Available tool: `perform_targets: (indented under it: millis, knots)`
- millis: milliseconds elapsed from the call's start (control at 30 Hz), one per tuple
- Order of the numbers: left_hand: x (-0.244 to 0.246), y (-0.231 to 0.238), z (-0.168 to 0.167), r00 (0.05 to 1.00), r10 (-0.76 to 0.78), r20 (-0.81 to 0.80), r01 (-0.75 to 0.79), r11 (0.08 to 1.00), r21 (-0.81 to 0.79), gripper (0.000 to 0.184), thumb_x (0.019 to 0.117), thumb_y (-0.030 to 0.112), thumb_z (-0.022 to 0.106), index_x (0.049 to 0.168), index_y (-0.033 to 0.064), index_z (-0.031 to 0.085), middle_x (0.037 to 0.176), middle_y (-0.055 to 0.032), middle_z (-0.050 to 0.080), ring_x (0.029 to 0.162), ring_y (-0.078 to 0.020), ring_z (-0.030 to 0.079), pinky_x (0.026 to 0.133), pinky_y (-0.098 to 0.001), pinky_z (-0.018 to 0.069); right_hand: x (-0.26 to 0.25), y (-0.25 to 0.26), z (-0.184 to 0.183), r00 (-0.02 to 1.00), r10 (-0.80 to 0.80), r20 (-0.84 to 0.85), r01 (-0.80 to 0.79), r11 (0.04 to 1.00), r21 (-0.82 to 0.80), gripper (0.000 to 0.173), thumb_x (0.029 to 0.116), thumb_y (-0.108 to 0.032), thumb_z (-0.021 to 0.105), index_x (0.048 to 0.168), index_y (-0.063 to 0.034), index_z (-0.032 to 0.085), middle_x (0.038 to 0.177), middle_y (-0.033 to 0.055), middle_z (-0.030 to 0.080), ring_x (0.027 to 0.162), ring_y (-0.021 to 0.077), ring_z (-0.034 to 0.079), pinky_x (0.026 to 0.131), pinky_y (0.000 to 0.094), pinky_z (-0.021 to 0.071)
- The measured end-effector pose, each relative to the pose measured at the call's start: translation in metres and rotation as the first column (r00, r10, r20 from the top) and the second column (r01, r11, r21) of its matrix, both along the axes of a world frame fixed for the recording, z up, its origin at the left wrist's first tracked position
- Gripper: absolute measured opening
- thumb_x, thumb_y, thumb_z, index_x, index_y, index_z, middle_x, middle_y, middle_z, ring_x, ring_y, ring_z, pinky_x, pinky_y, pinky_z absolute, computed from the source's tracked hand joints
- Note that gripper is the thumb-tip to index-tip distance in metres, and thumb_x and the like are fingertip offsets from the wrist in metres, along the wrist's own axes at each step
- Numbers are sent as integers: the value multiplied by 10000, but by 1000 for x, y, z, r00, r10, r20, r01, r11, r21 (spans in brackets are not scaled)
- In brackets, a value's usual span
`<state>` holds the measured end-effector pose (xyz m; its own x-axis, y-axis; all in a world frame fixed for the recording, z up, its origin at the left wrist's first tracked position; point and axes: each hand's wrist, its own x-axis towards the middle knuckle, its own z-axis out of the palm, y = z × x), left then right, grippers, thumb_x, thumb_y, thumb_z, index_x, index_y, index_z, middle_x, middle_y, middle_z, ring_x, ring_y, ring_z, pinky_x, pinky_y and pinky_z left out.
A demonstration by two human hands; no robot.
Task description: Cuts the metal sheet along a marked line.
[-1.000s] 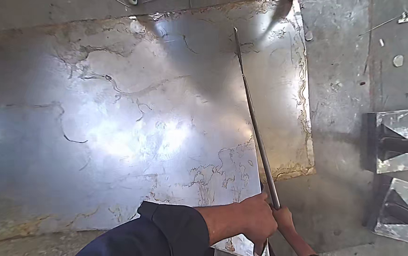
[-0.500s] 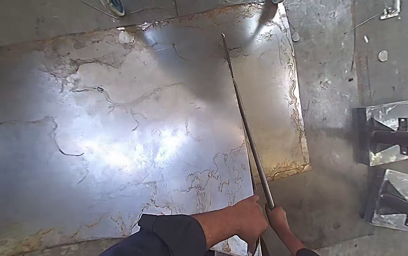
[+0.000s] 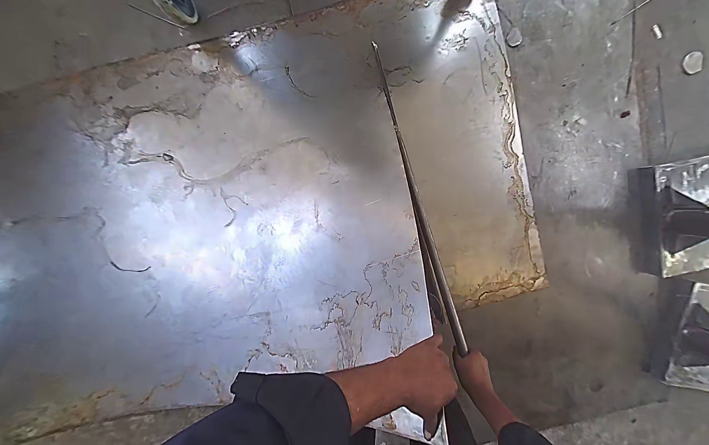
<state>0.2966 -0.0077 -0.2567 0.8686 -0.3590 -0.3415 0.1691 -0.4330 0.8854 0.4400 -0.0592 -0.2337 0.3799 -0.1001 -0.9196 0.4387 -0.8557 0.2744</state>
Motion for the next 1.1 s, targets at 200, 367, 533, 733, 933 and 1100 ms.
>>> perform_targets:
  millis: [200,367,533,733,933,1100]
  knots:
    - [2,-2,-4,1000,15,6,-15,1000,4,423,771,405,850,742,25,668,848,-141,697,941,-361,647,1034,-628,380,-13,-44,-39,981,78,178,-116,970,216,363,1051,-233,541,955,76,704,1011,264,711,982,362,690,874,503,513]
    - [-3,-4,-6,999,42,29,-42,999,6,409,766,394,857,754,25,681,856,-137,698,949,-354,644,1026,-617,382,-1,-60,-67,997,38,71,-46,993,112,320,1025,-225,593,1053,71,710,1138,273,708,1110,389,678,940,543,503]
    - [-5,-7,-11,996,68,50,-67,998,-14,395,769,380,856,744,29,676,834,-127,695,929,-344,644,1041,-606,374,-1,-61,-77,998,32,49,-34,998,52,324,1045,-240,568,1102,51,697,1162,252,705,1119,367,681,949,528,507]
    - [-5,-5,-11,996,67,62,-66,998,-10,376,783,354,847,745,27,665,828,-128,688,925,-344,642,1021,-600,386,-4,-51,-71,999,27,30,-28,999,35,321,1054,-225,553,1115,58,692,1184,268,695,1144,376,672,965,531,500]
    - [-4,-3,-9,995,79,64,-79,997,1,394,761,364,867,736,30,660,849,-133,681,919,-343,638,977,-584,411,-19,-62,-87,1000,-23,-1,23,999,32,331,1042,-245,576,1151,42,698,1233,245,690,1185,363,657,993,532,493]
    - [-2,-5,-9,995,68,75,-69,998,14,410,757,388,864,728,38,654,828,-129,677,901,-338,638,973,-585,409,-18,-73,-92,999,-17,33,15,998,63,312,1025,-259,610,1092,25,720,1180,229,715,1153,364,675,967,543,507]
